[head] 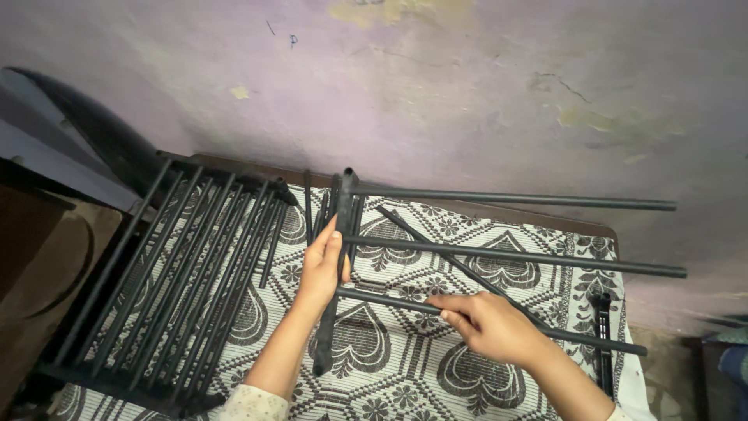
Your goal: The person assembles a black metal frame by inserting horizontal bars into vertical side rails on a patterned table. They repeatedly pick up bars, align them, and slide them into place, forming a ladder-like structure. The person adjusts the frame and continues adding bars until the structure is complete.
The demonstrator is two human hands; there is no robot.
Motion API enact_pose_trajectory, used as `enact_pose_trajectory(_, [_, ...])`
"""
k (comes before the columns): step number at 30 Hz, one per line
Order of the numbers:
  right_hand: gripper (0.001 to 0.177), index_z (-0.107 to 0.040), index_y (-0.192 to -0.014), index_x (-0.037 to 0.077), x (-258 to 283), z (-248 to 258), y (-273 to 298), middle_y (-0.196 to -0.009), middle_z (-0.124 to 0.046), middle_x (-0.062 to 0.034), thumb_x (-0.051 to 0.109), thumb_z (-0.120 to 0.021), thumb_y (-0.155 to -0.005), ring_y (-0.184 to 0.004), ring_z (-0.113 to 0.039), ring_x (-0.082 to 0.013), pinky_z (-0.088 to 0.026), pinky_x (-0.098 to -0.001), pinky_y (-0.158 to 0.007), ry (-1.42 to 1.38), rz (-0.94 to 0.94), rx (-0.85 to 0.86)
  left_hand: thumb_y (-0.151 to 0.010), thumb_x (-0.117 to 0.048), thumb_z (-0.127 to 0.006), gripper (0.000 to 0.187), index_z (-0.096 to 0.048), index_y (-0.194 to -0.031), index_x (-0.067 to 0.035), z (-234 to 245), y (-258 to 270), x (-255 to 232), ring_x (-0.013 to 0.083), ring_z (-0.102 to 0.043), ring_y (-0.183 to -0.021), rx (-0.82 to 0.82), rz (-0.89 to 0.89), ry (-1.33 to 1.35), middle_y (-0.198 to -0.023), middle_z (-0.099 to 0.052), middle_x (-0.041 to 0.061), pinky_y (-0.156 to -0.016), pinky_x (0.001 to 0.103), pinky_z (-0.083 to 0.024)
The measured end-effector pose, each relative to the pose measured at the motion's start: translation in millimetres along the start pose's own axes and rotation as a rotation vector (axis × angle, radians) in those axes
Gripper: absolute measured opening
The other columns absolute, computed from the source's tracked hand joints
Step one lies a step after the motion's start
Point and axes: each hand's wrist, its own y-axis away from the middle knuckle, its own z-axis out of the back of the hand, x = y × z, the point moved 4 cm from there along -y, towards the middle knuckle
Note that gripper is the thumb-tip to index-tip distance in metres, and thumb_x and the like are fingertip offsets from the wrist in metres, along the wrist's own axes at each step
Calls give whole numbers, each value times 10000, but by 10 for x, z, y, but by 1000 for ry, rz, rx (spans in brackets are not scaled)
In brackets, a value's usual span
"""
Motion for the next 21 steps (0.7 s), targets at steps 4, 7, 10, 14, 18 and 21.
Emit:
enact_pose_trajectory(4, [361,-733,-1270,260,123,131,11,-677,-730,-89,250,-618,-927,-566,-680,-277,-530,-441,-579,83,245,-230,-1076,-340,-421,550,-423,-1565,-89,16,-8,1,66,-440,-444,-25,-22,-39,-523,-479,-24,-448,235,-395])
enact_pose_trajectory(7, [385,-737,-1245,244,153,142,26,-715,-725,-99,190,-636,-877,-557,-677,-299,-535,-449,-519,223,370,-375,-1074,-338,-415,553,-418,-1569,-90,8,6,-2,64,-442,-447,-21,-8,-38,-525,-479,-26,-451,235,-408])
enact_pose_trajectory(10, [526,-712,-1320,257,135,77,-1,-763,-719,-98,128,-628,-817,-528,-673,-297,-534,-445,-485,339,333,-381,-1075,-335,-409,547,-411,-1567,-94,6,-2,-27,64,-441,-446,-47,-1,-18,-528,-470,-29,-451,235,-411])
enact_pose_trajectory(14, [410,-728,-1269,253,135,45,-24,-711,-737,-89,195,-631,-875,-549,-688,-285,-528,-439,-490,235,314,-373,-1083,-329,-416,542,-424,-1571,-93,0,11,-73,60,-434,-458,-16,-14,-70,-538,-462,-33,-451,232,-396])
enact_pose_trajectory(18, [323,-746,-1247,263,123,62,-98,-612,-718,-98,279,-600,-959,-529,-689,-270,-541,-418,-569,95,238,-216,-1070,-333,-408,551,-414,-1573,-107,-24,16,-58,59,-441,-451,0,13,-80,-532,-470,-35,-448,234,-406])
enact_pose_trajectory(21, [342,-749,-1251,229,127,133,-124,-624,-715,-111,275,-604,-945,-558,-685,-289,-534,-452,-588,40,229,-175,-1080,-339,-399,541,-415,-1571,-111,5,28,-18,58,-441,-453,-24,22,-89,-521,-473,-31,-460,227,-396])
